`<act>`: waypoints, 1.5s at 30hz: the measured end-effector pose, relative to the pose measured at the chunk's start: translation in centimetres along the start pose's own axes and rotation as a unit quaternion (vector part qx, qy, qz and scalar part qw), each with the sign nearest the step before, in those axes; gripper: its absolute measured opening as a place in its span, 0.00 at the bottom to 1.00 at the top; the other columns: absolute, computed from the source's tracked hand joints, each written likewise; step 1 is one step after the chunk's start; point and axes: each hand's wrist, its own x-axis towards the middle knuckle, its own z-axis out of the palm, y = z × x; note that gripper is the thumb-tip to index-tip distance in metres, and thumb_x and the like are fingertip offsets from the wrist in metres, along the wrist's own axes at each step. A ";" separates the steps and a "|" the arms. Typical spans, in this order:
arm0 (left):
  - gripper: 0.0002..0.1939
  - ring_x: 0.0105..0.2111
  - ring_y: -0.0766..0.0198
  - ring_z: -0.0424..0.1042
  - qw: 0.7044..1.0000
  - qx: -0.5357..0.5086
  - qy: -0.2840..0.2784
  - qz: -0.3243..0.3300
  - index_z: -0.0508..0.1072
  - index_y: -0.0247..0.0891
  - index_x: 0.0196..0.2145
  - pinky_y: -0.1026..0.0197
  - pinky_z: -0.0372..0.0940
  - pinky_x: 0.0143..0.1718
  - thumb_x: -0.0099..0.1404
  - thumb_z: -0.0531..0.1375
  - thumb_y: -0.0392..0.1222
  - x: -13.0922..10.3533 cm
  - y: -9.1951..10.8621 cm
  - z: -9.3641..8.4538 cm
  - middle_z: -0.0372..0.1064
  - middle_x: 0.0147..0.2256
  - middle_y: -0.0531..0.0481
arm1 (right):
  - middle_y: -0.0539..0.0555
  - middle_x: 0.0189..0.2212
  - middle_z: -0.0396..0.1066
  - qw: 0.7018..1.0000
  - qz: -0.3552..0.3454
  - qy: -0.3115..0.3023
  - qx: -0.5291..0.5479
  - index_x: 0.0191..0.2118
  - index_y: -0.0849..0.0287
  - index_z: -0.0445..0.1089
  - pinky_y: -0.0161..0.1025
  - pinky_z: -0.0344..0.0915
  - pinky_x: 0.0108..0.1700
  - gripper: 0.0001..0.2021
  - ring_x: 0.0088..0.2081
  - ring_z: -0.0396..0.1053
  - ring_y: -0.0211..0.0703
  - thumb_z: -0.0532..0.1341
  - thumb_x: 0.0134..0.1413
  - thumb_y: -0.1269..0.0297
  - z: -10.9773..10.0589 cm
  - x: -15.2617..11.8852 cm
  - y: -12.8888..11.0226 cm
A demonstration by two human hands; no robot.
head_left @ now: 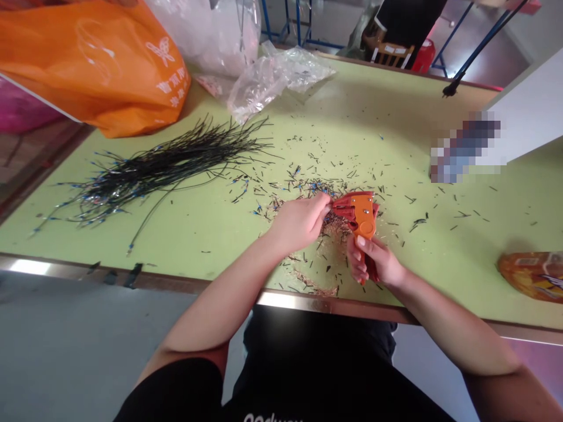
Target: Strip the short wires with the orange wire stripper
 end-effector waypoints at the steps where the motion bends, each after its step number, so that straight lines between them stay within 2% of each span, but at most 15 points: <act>1: 0.09 0.22 0.61 0.69 1.000 0.008 0.004 0.006 0.70 0.40 0.42 0.59 0.52 0.24 0.76 0.50 0.38 0.0 0.0 0.0 0.73 0.26 0.51 | 0.41 0.17 0.59 1.000 -0.008 0.006 -0.004 0.27 0.57 0.62 0.32 0.62 0.19 0.25 0.15 0.56 0.32 0.66 0.63 0.41 0.1 0.0 0.1; 7: 0.10 0.25 0.61 0.71 0.996 0.003 0.073 0.041 0.70 0.41 0.40 0.60 0.57 0.27 0.75 0.50 0.36 -0.2 0.0 -0.3 0.74 0.27 0.51 | 0.43 0.18 0.62 0.997 -0.068 -0.022 0.000 0.31 0.58 0.67 0.32 0.65 0.21 0.21 0.15 0.59 0.32 0.66 0.64 0.44 0.2 -1.0 -0.1; 12: 0.12 0.22 0.64 0.66 0.984 -0.044 0.150 0.086 0.68 0.41 0.34 0.61 0.56 0.25 0.75 0.50 0.34 -0.2 0.5 -0.5 0.68 0.23 0.55 | 0.46 0.22 0.67 0.995 -0.080 -0.059 0.023 0.36 0.59 0.71 0.37 0.71 0.27 0.18 0.19 0.66 0.35 0.67 0.64 0.48 0.4 -2.0 0.0; 17: 0.16 0.21 0.65 0.64 0.985 -0.075 0.133 0.082 0.65 0.42 0.30 0.60 0.57 0.26 0.78 0.47 0.38 -0.3 0.6 -0.8 0.63 0.21 0.55 | 0.47 0.23 0.68 0.991 -0.118 -0.066 0.004 0.38 0.57 0.74 0.38 0.70 0.28 0.16 0.22 0.68 0.38 0.65 0.66 0.48 1.2 -2.4 -0.2; 18: 0.18 0.22 0.65 0.64 0.983 -0.076 0.150 0.068 0.64 0.42 0.31 0.60 0.57 0.26 0.79 0.46 0.41 -0.3 0.2 -1.0 0.64 0.22 0.54 | 0.47 0.23 0.67 0.988 -0.145 -0.055 -0.003 0.38 0.56 0.74 0.37 0.69 0.27 0.14 0.21 0.66 0.38 0.65 0.67 0.49 1.2 -2.6 -0.7; 20: 0.19 0.25 0.64 0.65 0.965 -0.089 0.245 0.001 0.64 0.43 0.34 0.59 0.59 0.27 0.82 0.44 0.49 -0.1 -1.3 -1.6 0.65 0.25 0.53 | 0.45 0.22 0.63 0.971 -0.239 0.016 0.004 0.36 0.52 0.73 0.37 0.69 0.27 0.10 0.21 0.63 0.38 0.67 0.64 0.53 0.8 -3.2 -2.6; 22: 0.18 0.26 0.66 0.63 0.905 -0.129 0.394 -0.100 0.64 0.44 0.39 0.58 0.59 0.28 0.82 0.44 0.54 0.2 -3.0 -2.2 0.65 0.29 0.54 | 0.44 0.22 0.60 0.925 -0.347 0.143 0.058 0.34 0.49 0.72 0.37 0.73 0.32 0.08 0.23 0.62 0.39 0.71 0.59 0.58 0.0 -3.6 -4.7; 23: 0.17 0.25 0.68 0.61 0.895 -0.160 0.395 -0.135 0.64 0.44 0.42 0.59 0.59 0.29 0.83 0.44 0.55 0.3 -3.7 -2.3 0.64 0.30 0.55 | 0.44 0.24 0.61 0.901 -0.381 0.191 0.082 0.35 0.49 0.72 0.35 0.74 0.35 0.08 0.25 0.62 0.37 0.72 0.57 0.60 -0.5 -3.6 -5.6; 24: 0.18 0.23 0.68 0.58 0.883 -0.159 0.415 -0.148 0.63 0.44 0.42 0.59 0.57 0.27 0.82 0.44 0.57 0.4 -4.1 -2.2 0.63 0.28 0.57 | 0.45 0.26 0.62 0.896 -0.369 0.231 0.085 0.36 0.50 0.73 0.35 0.74 0.40 0.08 0.27 0.63 0.36 0.73 0.57 0.62 -1.0 -3.4 -6.2; 27: 0.18 0.23 0.67 0.62 0.940 -0.113 0.304 -0.109 0.67 0.42 0.42 0.59 0.58 0.27 0.82 0.46 0.54 0.4 -3.6 -1.4 0.67 0.26 0.56 | 0.47 0.28 0.64 0.906 -0.346 0.242 0.018 0.36 0.50 0.74 0.40 0.74 0.38 0.11 0.29 0.66 0.40 0.73 0.53 0.54 -1.8 -2.0 -5.5; 29: 0.15 0.23 0.67 0.66 0.968 -0.077 0.225 -0.076 0.70 0.41 0.42 0.60 0.58 0.28 0.81 0.48 0.49 0.2 -2.2 -0.8 0.70 0.26 0.55 | 0.49 0.29 0.67 0.933 -0.296 0.203 -0.027 0.39 0.51 0.75 0.43 0.73 0.40 0.15 0.32 0.68 0.44 0.71 0.55 0.47 -1.8 -0.9 -3.6; 31: 0.12 0.25 0.66 0.70 0.980 -0.045 0.186 -0.048 0.71 0.40 0.43 0.61 0.58 0.28 0.80 0.50 0.44 0.0 -1.0 -0.3 0.73 0.27 0.54 | 0.52 0.33 0.70 0.950 -0.263 0.156 -0.063 0.44 0.51 0.75 0.47 0.73 0.43 0.18 0.36 0.70 0.47 0.70 0.57 0.44 -1.5 -0.3 -1.8; 37: 0.11 0.26 0.64 0.73 0.985 -0.003 0.172 0.004 0.73 0.39 0.44 0.61 0.59 0.28 0.79 0.51 0.40 -0.2 0.2 0.3 0.77 0.30 0.51 | 0.57 0.41 0.73 0.960 -0.228 0.053 -0.156 0.47 0.54 0.76 0.51 0.73 0.47 0.20 0.42 0.72 0.52 0.62 0.66 0.41 -0.6 -0.2 -0.1; 41: 0.09 0.24 0.65 0.72 0.983 0.004 0.181 0.029 0.73 0.39 0.43 0.61 0.57 0.26 0.78 0.53 0.39 -0.3 1.3 0.8 0.75 0.26 0.52 | 0.57 0.40 0.73 0.965 -0.224 0.062 -0.125 0.49 0.51 0.76 0.50 0.75 0.46 0.24 0.40 0.74 0.52 0.60 0.64 0.36 -0.2 0.3 0.0; 45: 0.08 0.22 0.66 0.70 0.975 -0.003 0.202 0.090 0.73 0.39 0.42 0.61 0.54 0.24 0.77 0.54 0.37 -0.6 2.9 1.0 0.73 0.23 0.54 | 0.58 0.39 0.75 0.963 -0.229 0.067 -0.121 0.46 0.50 0.75 0.55 0.76 0.48 0.25 0.46 0.76 0.56 0.59 0.64 0.33 -0.1 0.9 0.4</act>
